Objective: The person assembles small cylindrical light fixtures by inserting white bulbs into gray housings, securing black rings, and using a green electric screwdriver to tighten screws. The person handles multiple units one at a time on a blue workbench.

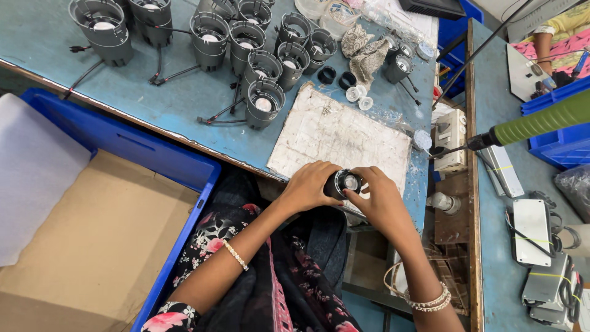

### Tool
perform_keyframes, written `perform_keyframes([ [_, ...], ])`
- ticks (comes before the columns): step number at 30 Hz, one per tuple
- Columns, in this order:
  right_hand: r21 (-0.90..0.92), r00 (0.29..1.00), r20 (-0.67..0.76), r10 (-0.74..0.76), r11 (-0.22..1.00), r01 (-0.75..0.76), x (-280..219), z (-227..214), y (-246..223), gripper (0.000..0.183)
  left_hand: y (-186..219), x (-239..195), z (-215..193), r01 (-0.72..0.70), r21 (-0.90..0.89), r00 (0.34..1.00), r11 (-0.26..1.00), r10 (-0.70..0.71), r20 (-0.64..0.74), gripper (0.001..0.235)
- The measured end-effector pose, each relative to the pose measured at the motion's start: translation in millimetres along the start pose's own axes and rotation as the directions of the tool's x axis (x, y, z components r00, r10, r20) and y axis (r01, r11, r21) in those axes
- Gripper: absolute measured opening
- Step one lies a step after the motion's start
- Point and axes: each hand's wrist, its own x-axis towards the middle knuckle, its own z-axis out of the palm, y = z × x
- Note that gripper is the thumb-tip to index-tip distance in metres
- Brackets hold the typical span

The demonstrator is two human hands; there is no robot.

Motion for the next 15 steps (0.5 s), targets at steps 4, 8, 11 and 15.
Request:
perform_keyframes([
  [4,-0.216,0.975,-0.033,0.221,0.951,-0.222,11,13,1,0.043,-1,-1,-1,-0.020,0.011,1.000,1.000,0.020,-0.002,0.073],
  [8,-0.333,0.961,-0.072,0.268,0.901,-0.277,10,22,-1,0.051,0,-1,-1,-0.016,0.010,1.000,1.000,0.016,0.003,0.073],
  [11,-0.250,0.989,-0.091,0.121,0.958,-0.140,3,17,0,0.048,1,0,-2,0.010,0.004,1.000,1.000,-0.010,0.021,0.072],
  [15,-0.064,0.996,0.011,0.091,0.994,-0.090,5,7,3,0.042,2,0,-3,0.022,-0.001,0.999,1.000,-0.022,0.034,0.071],
])
